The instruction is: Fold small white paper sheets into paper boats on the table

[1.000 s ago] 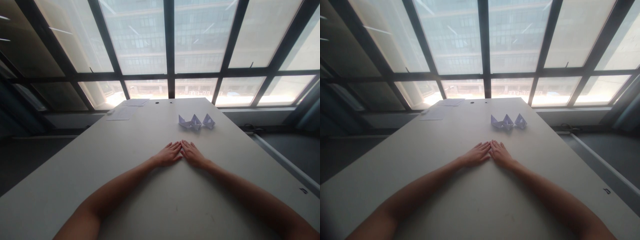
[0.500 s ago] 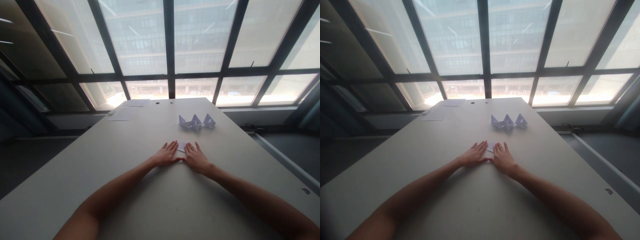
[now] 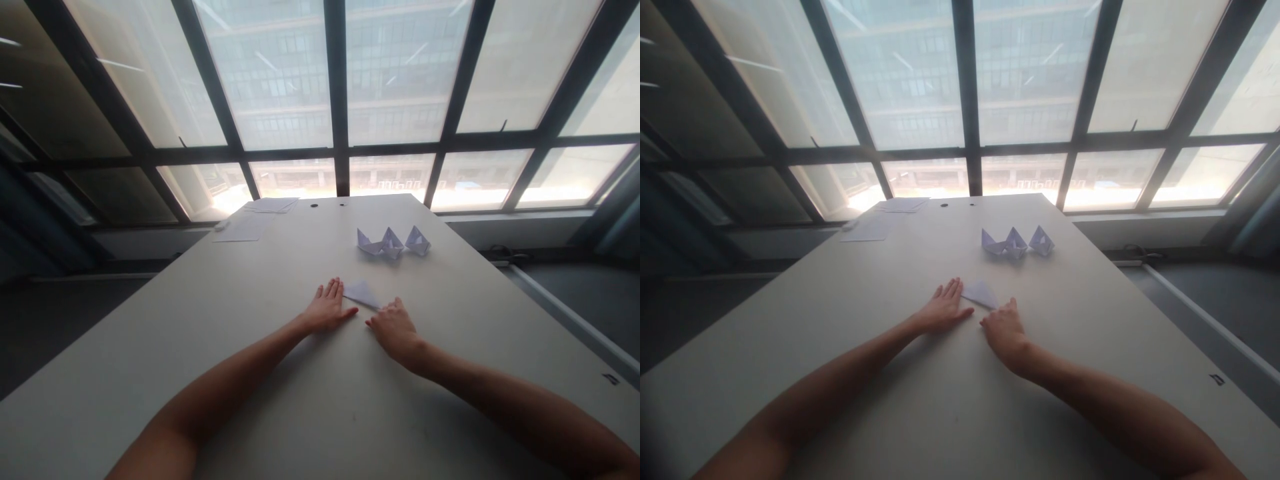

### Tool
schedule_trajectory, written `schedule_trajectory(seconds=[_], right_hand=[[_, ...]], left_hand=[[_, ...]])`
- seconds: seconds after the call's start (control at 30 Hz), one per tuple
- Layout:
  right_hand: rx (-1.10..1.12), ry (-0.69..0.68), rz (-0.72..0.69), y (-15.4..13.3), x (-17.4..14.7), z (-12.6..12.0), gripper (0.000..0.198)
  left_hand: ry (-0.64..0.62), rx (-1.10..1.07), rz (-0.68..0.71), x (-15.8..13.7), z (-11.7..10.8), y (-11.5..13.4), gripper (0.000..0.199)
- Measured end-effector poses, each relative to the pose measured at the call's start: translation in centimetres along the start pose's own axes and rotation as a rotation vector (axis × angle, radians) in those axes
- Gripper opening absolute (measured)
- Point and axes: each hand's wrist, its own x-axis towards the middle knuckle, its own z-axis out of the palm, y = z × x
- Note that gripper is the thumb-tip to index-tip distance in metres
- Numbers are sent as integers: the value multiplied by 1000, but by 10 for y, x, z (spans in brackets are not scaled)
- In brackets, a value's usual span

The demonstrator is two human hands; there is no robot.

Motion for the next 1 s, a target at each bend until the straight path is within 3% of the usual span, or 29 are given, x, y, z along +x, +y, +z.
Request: schedule_trajectory(seconds=[0.1,0.17,0.27,0.47,0.77,1.0], right_hand=[[78,61,148,11,7,-4,45],[122,129,196,22,14,1,46],[168,244,156,37,24,13,35],[370,313,86,42,32,31,23],[616,396,41,44,38,39,27],[972,397,38,52,48,50,29]], left_hand=[[81,-10,12,1,6,-3,88],[138,-44,26,4,8,-6,82],[247,-142,64,12,9,-11,71],[421,-350,91,21,5,-18,48],[471,-519,98,19,2,-15,43],[429,-673,107,20,-3,-10,42]])
